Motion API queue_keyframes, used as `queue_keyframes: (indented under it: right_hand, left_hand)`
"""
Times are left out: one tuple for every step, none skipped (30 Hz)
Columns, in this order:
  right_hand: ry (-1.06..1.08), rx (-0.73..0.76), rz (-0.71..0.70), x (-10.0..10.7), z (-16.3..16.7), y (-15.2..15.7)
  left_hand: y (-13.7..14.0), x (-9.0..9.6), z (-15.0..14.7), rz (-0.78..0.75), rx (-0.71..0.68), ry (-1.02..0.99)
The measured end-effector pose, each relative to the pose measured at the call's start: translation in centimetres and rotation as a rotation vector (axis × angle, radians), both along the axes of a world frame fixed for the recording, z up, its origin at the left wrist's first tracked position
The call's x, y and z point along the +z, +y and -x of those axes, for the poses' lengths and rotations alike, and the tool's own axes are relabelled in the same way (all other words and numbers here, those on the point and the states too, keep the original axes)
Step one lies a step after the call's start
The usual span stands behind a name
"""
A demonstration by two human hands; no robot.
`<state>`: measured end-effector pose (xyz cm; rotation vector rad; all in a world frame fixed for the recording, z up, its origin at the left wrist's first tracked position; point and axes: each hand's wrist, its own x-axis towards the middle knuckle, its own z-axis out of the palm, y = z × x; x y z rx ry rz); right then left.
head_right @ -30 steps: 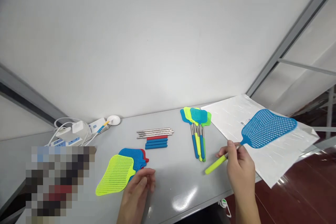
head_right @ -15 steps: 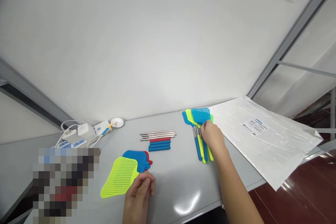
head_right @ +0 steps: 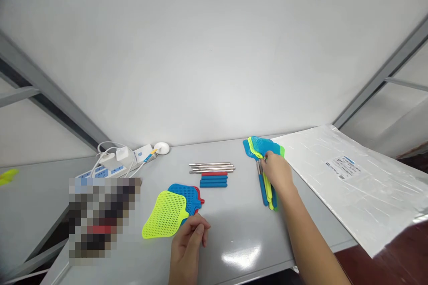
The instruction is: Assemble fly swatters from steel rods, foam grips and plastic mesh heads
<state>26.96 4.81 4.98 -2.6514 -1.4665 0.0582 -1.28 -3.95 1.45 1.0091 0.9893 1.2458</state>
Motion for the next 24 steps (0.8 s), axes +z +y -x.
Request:
queue_keyframes:
  right_hand:
    - [-0.013,0.009,-0.012,0.3,0.2,-0.2]
    - [-0.025,0.025,-0.024,0.6,0.6,-0.3]
    - [-0.034,0.052,-0.034,1.0,1.1,-0.2]
    - [-0.04,0.095,-0.042,1.3,1.8,-0.1]
    - [-0.042,0.153,-0.046,1.6,2.7,0.3]
    - [-0.038,0.226,-0.044,1.9,3.7,0.8]
    - [-0.03,0.309,-0.034,2.1,4.8,1.4]
    - [-0.018,0.399,-0.015,2.2,6.0,2.2]
    - [-0.004,0.488,0.011,2.2,7.2,3.2]
    - [0.009,0.568,0.044,2.2,8.4,4.2]
    - [0.02,0.638,0.079,2.1,9.4,5.2]
    - [0.026,0.695,0.113,2.0,10.3,6.2]
    - [0.027,0.739,0.144,1.8,11.0,7.2]
    - [0.025,0.772,0.171,1.7,11.5,8.0]
    - [0.022,0.8,0.193,1.6,11.9,8.7]
    - [0.017,0.823,0.21,1.4,12.1,9.2]
    - [0.013,0.844,0.224,1.3,12.2,9.6]
    - [0.008,0.86,0.235,1.2,12.3,9.8]
    - [0.003,0.874,0.242,1.1,12.3,10.0]
    - [-0.001,0.887,0.245,1.1,12.3,10.1]
    - [-0.005,0.898,0.247,1.0,12.3,10.1]
    - [-0.008,0.907,0.247,1.0,12.3,10.0]
    - [-0.01,0.916,0.246,1.0,12.3,10.0]
    - [-0.013,0.924,0.244,1.0,12.3,9.9]
  left_hand:
    - [-0.1,0.0,0.0,-0.005,0.008,0.004]
    - [-0.2,0.0,0.1,-0.012,0.016,0.01]
    - [-0.3,0.0,0.2,-0.02,0.025,0.018]
    - [-0.4,0.0,0.3,-0.032,0.035,0.03]
    - [-0.5,0.0,0.5,-0.05,0.049,0.051]
    - [-0.6,0.0,0.7,-0.08,0.063,0.083]
    - [-0.6,0.0,1.1,-0.126,0.071,0.125]
    - [-0.6,0.0,1.5,-0.183,0.075,0.173]
    - [-0.6,0.0,1.9,-0.243,0.08,0.222]
    - [-0.6,0.0,2.5,-0.304,0.087,0.267]
    - [-0.6,0.1,3.1,-0.362,0.093,0.308]
    - [-0.5,0.2,3.8,-0.418,0.101,0.347]
    - [-0.5,0.3,4.5,-0.474,0.117,0.384]
    - [-0.4,0.3,5.2,-0.529,0.136,0.42]
    - [-0.4,0.4,6.0,-0.568,0.159,0.453]
    - [-0.3,0.5,6.7,-0.58,0.19,0.481]
    - [-0.3,0.5,7.3,-0.565,0.228,0.5]
    - [-0.2,0.6,7.8,-0.53,0.272,0.507]
    - [-0.2,0.6,8.2,-0.484,0.312,0.508]
    - [-0.1,0.7,8.4,-0.444,0.343,0.503]
    - [0.0,0.7,8.6,-0.42,0.364,0.498]
    - [0.1,0.7,8.6,-0.414,0.37,0.499]
    - [0.2,0.8,8.6,-0.416,0.366,0.506]
    - [0.3,0.8,8.5,-0.424,0.356,0.52]
